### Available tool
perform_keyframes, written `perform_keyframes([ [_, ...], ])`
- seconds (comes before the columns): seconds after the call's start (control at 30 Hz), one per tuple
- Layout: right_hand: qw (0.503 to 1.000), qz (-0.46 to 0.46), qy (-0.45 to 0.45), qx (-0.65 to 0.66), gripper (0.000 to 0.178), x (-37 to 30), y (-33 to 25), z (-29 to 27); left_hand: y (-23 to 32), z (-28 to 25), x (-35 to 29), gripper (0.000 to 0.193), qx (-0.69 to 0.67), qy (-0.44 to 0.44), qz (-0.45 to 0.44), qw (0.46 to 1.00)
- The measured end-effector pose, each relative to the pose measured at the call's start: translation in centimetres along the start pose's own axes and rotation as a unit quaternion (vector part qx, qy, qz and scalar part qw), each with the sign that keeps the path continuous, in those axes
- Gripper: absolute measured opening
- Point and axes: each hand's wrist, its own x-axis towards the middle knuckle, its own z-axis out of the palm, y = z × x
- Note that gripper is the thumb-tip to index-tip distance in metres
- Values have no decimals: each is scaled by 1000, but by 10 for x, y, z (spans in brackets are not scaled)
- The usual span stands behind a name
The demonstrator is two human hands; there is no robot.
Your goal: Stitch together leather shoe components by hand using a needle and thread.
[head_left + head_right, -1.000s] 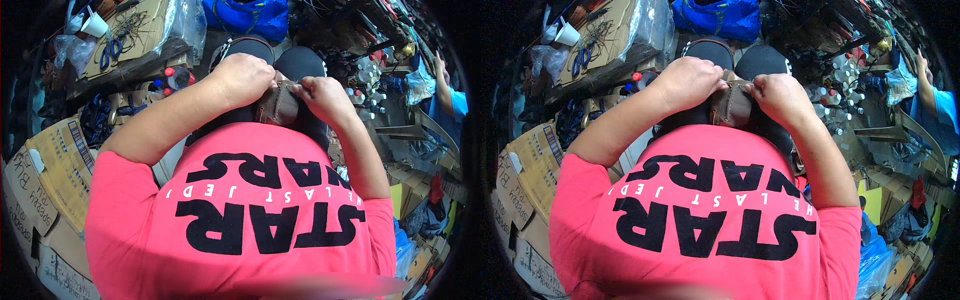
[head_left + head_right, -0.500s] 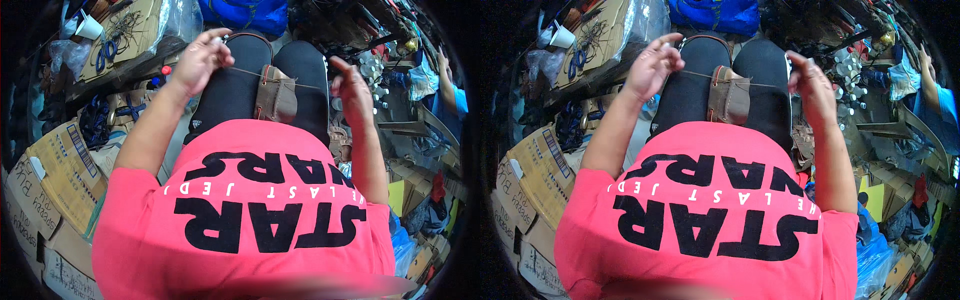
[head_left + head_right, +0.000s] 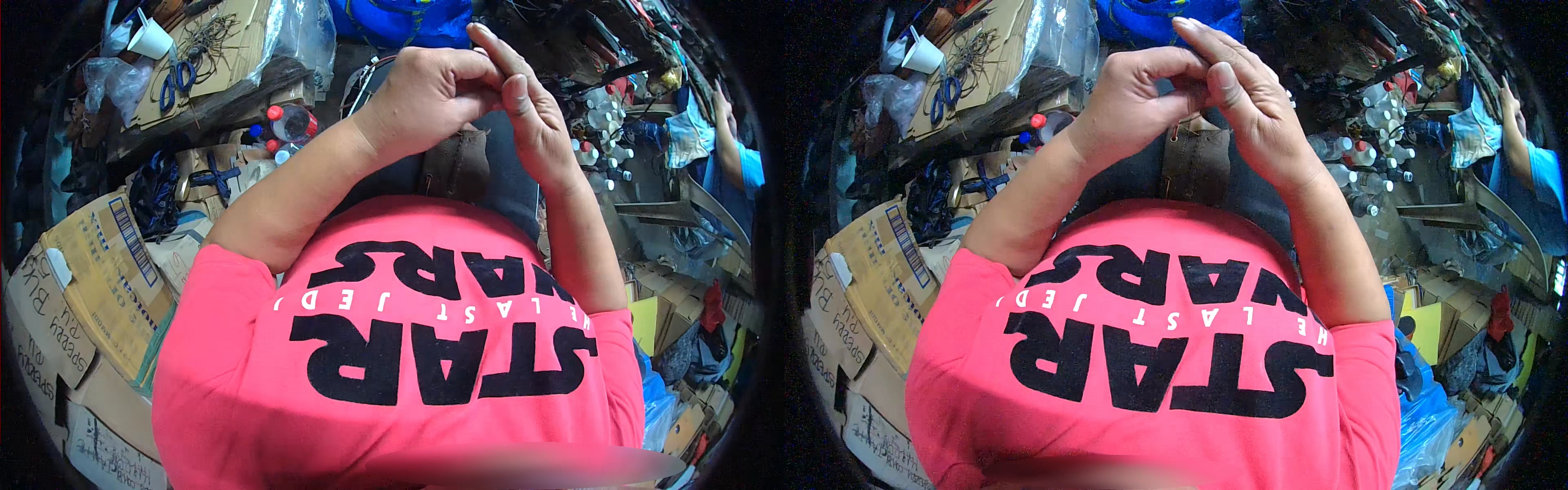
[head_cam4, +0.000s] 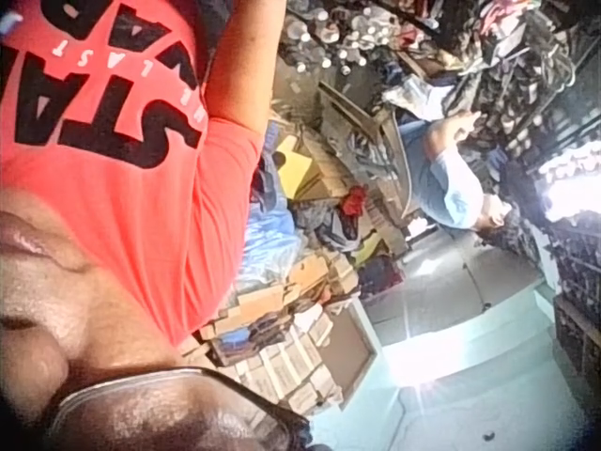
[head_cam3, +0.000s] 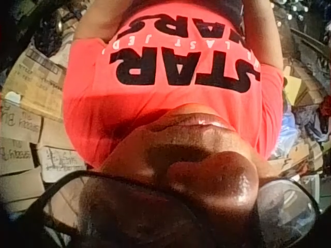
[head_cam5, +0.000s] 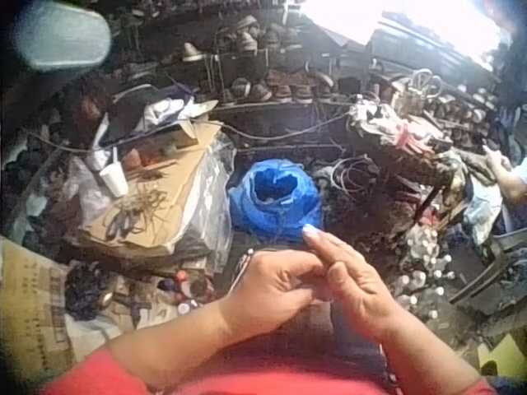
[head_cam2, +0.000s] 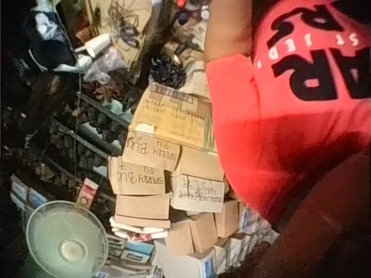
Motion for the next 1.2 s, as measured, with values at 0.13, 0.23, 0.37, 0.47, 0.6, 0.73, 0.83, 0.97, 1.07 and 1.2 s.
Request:
perform_keyframes([
  [0.13,984,-2,75,-161,45,-2,-4,-4,-26,-22,4,12,151,67,66,984],
  [0.23,935,-12,-34,-352,26,-14,0,-16,-42,-36,1,12,123,103,-8,987],
  [0.37,904,20,-112,-412,19,-22,8,12,-44,-29,-2,11,40,89,-63,993],
  [0.47,913,55,-123,-385,17,-29,14,14,-42,-27,-7,13,145,40,20,988],
  [0.6,956,98,-119,-249,12,-47,16,3,-49,-27,-17,17,175,-35,58,982],
  [0.73,969,151,-97,-172,9,-68,9,-5,-48,-26,-24,18,181,-89,26,979],
  [0.83,971,156,-84,-160,8,-72,8,-7,-48,-25,-24,17,178,-106,14,978],
  [0.97,970,163,-85,-159,7,-71,8,-8,-50,-25,-24,17,185,-110,27,976],
  [1.07,969,169,-85,-158,7,-70,8,-8,-53,-25,-24,16,191,-113,35,975],
  [1.2,969,170,-80,-158,7,-71,11,-7,-48,-24,-23,14,224,-117,49,966],
])
